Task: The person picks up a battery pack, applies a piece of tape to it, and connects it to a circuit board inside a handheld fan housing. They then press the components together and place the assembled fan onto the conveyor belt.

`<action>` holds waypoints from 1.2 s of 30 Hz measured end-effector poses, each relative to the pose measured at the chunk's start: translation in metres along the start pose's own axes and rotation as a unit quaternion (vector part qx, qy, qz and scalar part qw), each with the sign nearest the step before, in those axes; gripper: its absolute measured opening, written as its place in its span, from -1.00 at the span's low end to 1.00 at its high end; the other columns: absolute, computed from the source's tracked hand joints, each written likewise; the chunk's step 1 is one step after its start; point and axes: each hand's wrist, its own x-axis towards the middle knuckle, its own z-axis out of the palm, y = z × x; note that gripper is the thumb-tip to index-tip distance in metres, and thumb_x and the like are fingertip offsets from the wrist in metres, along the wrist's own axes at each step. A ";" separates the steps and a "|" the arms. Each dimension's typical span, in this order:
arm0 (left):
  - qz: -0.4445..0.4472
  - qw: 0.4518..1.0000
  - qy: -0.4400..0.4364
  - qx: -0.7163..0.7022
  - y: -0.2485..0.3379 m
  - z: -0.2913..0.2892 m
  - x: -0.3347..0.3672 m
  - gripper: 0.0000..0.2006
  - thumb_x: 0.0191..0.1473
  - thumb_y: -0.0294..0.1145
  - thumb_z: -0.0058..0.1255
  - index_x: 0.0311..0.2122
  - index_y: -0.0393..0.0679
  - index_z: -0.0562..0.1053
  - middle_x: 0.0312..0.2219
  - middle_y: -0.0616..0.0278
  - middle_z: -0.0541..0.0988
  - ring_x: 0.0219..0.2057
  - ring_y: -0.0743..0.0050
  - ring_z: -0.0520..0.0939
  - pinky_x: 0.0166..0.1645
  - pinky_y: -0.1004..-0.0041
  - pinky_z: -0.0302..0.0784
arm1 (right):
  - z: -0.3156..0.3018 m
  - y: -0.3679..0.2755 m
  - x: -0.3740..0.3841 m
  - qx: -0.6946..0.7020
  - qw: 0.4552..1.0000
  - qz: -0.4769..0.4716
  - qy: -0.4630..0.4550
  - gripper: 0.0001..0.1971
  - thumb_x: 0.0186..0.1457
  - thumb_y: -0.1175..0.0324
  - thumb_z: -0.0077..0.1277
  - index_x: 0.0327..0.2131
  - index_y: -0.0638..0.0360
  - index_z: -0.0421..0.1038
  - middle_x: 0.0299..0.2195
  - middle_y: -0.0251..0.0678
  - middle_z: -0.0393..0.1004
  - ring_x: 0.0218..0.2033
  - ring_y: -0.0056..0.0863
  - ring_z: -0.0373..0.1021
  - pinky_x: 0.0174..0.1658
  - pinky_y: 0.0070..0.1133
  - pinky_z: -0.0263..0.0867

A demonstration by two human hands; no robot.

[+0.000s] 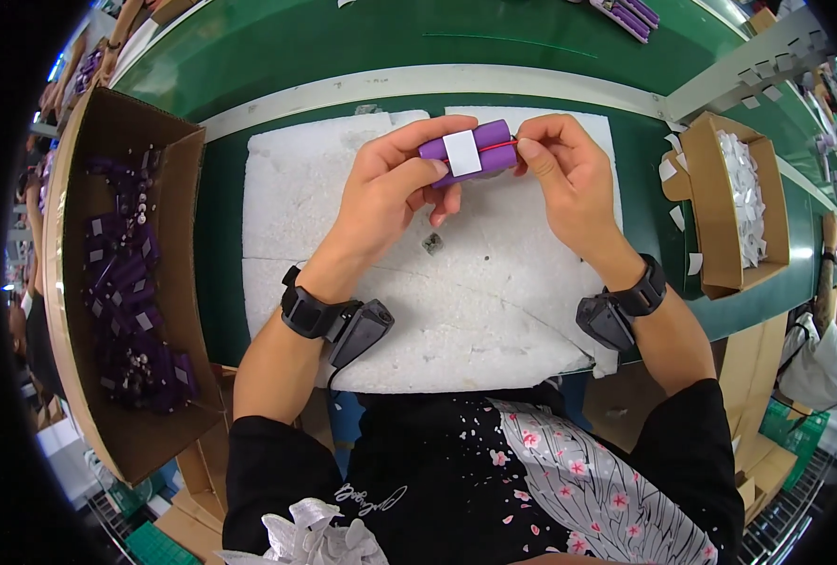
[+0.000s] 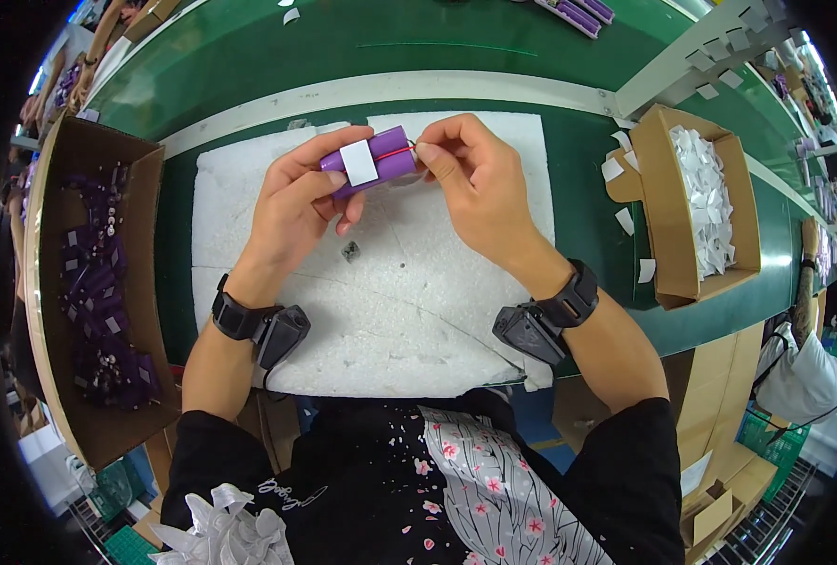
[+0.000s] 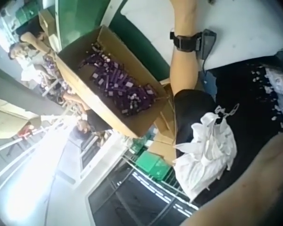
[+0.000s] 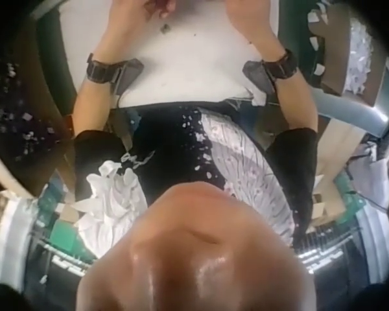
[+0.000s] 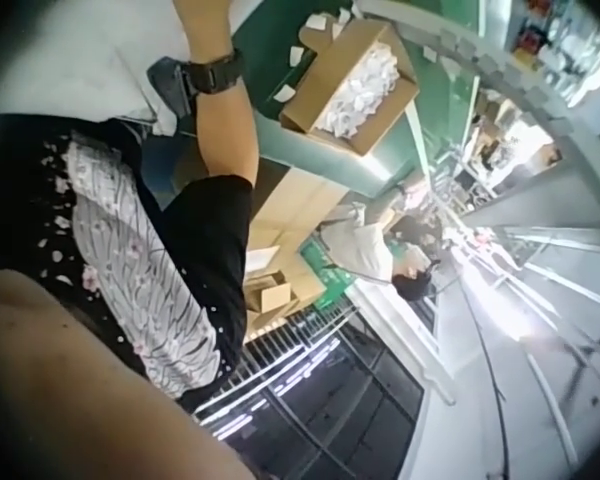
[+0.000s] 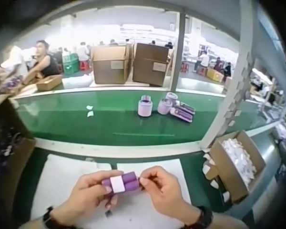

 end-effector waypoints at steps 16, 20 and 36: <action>-0.105 0.991 -0.062 -0.055 0.002 0.007 0.001 -0.44 -0.10 -0.67 -0.28 0.11 -0.18 0.15 -0.24 -0.02 0.46 -0.49 0.37 0.52 -0.42 0.47 0.48 | -0.004 0.000 0.005 -0.142 0.976 -0.165 0.009 -0.90 0.02 0.52 0.01 -0.36 0.29 0.35 -0.38 -0.32 0.36 -0.39 -0.59 0.30 -0.28 -0.68 0.24; -0.115 0.989 -0.078 -0.058 -0.004 0.004 0.000 -0.37 -0.10 -0.65 -0.25 0.17 -0.15 0.03 -0.22 -0.05 0.45 -0.40 0.31 0.53 -0.33 0.43 0.47 | -0.002 -0.006 0.009 -0.275 0.921 -0.261 0.088 -0.88 -0.05 0.53 0.06 -0.38 0.29 0.37 -0.38 -0.27 0.37 -0.40 -0.56 0.31 -0.33 -0.69 0.22; 0.029 0.997 -0.068 -0.029 -0.014 0.013 0.000 -0.48 0.08 -0.52 -0.13 0.17 -0.15 0.09 -0.04 0.16 0.35 -0.01 0.45 0.35 0.10 0.45 0.23 | 0.007 -0.007 -0.004 -0.222 0.962 -0.125 -0.098 -0.84 0.05 0.37 -0.01 -0.48 0.28 0.39 -0.67 -0.27 0.35 -0.69 -0.51 0.25 -0.58 -0.61 0.16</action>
